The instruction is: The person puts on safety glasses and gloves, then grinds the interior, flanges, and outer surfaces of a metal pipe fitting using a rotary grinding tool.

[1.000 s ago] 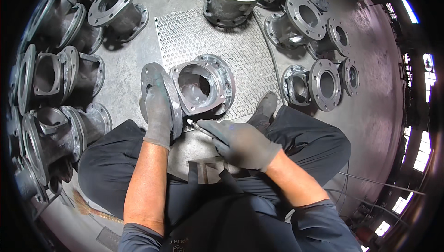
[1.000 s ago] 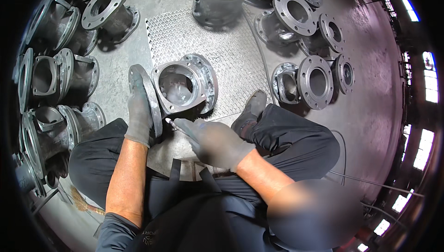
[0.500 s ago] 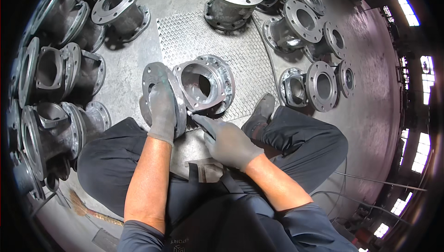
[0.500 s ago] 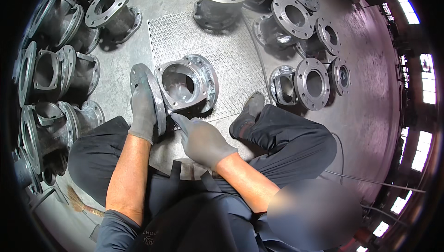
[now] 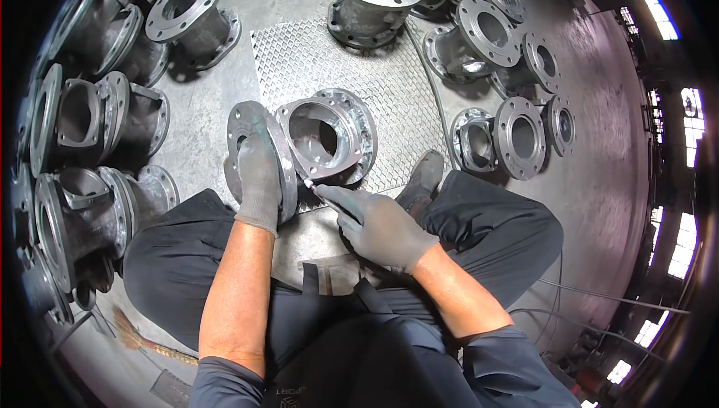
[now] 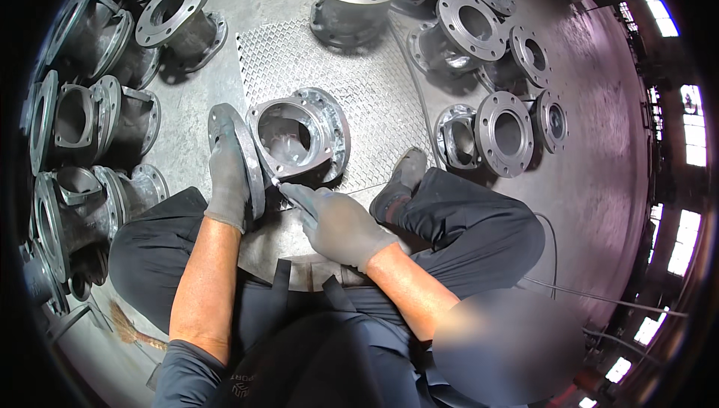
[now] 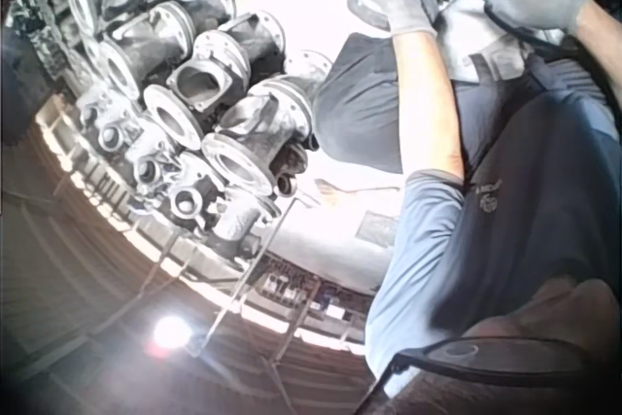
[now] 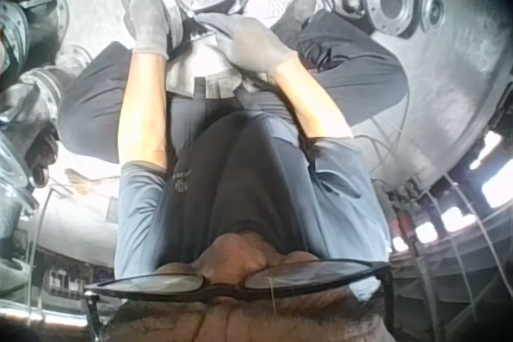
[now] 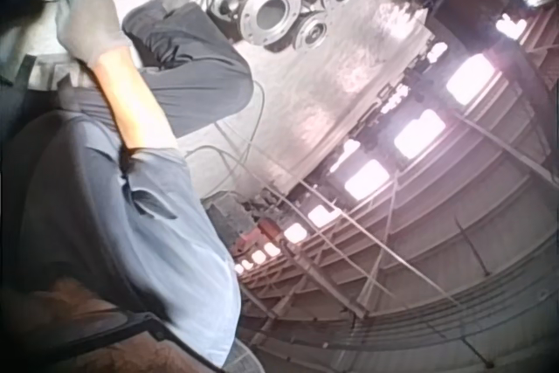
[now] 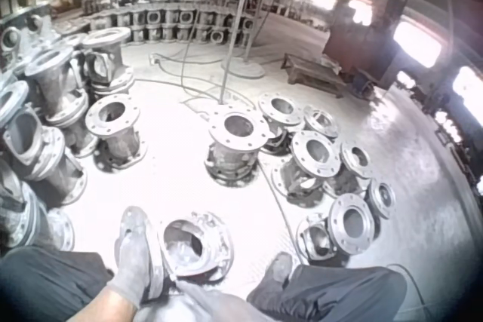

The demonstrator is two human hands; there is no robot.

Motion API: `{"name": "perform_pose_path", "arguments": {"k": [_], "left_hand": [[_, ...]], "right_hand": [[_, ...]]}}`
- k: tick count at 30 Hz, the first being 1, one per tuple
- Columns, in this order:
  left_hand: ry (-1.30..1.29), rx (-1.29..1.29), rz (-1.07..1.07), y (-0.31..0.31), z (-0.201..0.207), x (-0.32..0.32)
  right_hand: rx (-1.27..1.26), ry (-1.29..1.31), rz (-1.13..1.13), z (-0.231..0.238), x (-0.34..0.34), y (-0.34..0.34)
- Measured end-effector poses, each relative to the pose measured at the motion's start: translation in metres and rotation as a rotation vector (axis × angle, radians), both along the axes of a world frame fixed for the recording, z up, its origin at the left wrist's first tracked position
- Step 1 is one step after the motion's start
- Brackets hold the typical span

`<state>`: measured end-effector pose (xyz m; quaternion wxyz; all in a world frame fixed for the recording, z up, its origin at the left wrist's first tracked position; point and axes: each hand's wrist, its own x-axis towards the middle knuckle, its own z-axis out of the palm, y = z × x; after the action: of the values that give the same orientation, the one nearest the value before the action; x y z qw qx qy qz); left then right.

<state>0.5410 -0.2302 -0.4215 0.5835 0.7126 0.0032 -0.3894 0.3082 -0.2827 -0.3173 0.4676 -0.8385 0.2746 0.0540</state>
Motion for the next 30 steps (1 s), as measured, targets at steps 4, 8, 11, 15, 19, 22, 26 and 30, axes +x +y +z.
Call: {"name": "perform_pose_path", "arguments": {"k": [4, 8, 11, 15, 19, 22, 26, 30], "left_hand": [[0.079, -0.076, -0.006, 0.000, 0.014, -0.006], [0.174, -0.040, 0.100, -0.006, 0.025, -0.012], [0.100, -0.019, 0.122, 0.002, 0.021, -0.008], [0.167, -0.145, 0.088, 0.018, 0.008, -0.001], [0.306, -0.052, 0.059, 0.018, 0.037, -0.013], [0.214, -0.064, 0.018, 0.023, 0.035, -0.019], [0.150, -0.050, -0.064, 0.023, 0.038, -0.033], [0.067, -0.096, -0.110, 0.028, 0.030, -0.039]], "right_hand": [[-0.024, -0.077, -0.023, -0.004, -0.001, -0.001], [0.010, 0.025, 0.012, -0.005, 0.001, -0.006], [-0.017, -0.039, -0.010, 0.003, 0.003, -0.018], [-0.038, -0.135, -0.052, 0.002, 0.012, -0.045], [0.019, -0.156, 0.028, 0.005, 0.034, -0.079], [-0.024, -0.080, 0.140, 0.013, 0.058, -0.103], [-0.090, -0.018, 0.266, 0.022, 0.077, -0.134], [-0.127, 0.017, 0.344, 0.027, 0.081, -0.138]]}}
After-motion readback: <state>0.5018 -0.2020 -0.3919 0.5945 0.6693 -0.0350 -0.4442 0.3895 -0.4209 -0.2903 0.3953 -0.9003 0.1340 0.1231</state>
